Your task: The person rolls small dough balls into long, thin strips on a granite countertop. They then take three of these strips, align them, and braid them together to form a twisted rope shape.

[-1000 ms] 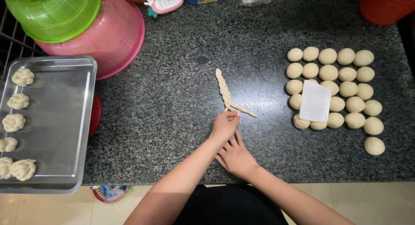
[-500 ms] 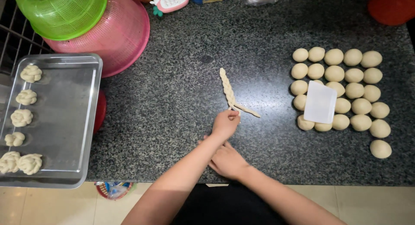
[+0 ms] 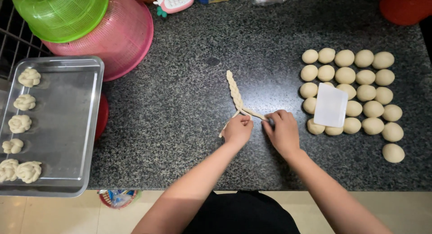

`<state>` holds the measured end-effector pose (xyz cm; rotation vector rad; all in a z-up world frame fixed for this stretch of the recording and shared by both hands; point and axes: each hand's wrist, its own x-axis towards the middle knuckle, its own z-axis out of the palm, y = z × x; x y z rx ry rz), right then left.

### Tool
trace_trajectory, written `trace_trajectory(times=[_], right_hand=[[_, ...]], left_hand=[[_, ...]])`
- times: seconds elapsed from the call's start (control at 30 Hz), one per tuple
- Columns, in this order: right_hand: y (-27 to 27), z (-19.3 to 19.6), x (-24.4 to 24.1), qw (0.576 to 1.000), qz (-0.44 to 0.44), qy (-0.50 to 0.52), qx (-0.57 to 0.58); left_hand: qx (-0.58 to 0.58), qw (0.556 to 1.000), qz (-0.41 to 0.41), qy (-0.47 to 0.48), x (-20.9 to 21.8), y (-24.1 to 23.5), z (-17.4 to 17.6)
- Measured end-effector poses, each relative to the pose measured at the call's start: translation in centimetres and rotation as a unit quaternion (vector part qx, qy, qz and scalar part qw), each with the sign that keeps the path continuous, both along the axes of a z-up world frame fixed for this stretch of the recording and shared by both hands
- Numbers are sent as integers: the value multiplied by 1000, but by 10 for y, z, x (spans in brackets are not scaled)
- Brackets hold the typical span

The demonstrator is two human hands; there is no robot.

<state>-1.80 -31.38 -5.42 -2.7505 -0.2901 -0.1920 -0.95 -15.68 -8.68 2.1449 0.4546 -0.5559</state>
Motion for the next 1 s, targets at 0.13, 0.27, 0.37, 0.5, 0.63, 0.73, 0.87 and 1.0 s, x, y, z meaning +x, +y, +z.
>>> trace_trajectory(times=[0.13,0.27,0.37,0.5,0.63,0.73,0.87,1.0], right_hand=[[3,6,12,993,-59,85,60],[11,8,20,923,-163,223,268],[29,26,21,840,-175,274,434],[45,37,17,748,-196,303,558],[44,18,12,763,-209,310,527],[39,2,11,762,-212,307,529],[33,-7,17,830,-161,259,467],[35,-16,17,900,-100,215,367]], left_hand=[[23,1000,3,4,-5,-12,20],[62,998,14,9,-4,-21,35],[71,997,-5,-21,-9,-24,59],[80,987,-104,-98,-23,-23,44],[29,984,-158,-81,-33,-4,58],[8,972,-219,-91,-41,17,61],[138,958,-171,-187,-41,47,73],[230,949,-134,-171,-36,62,54]])
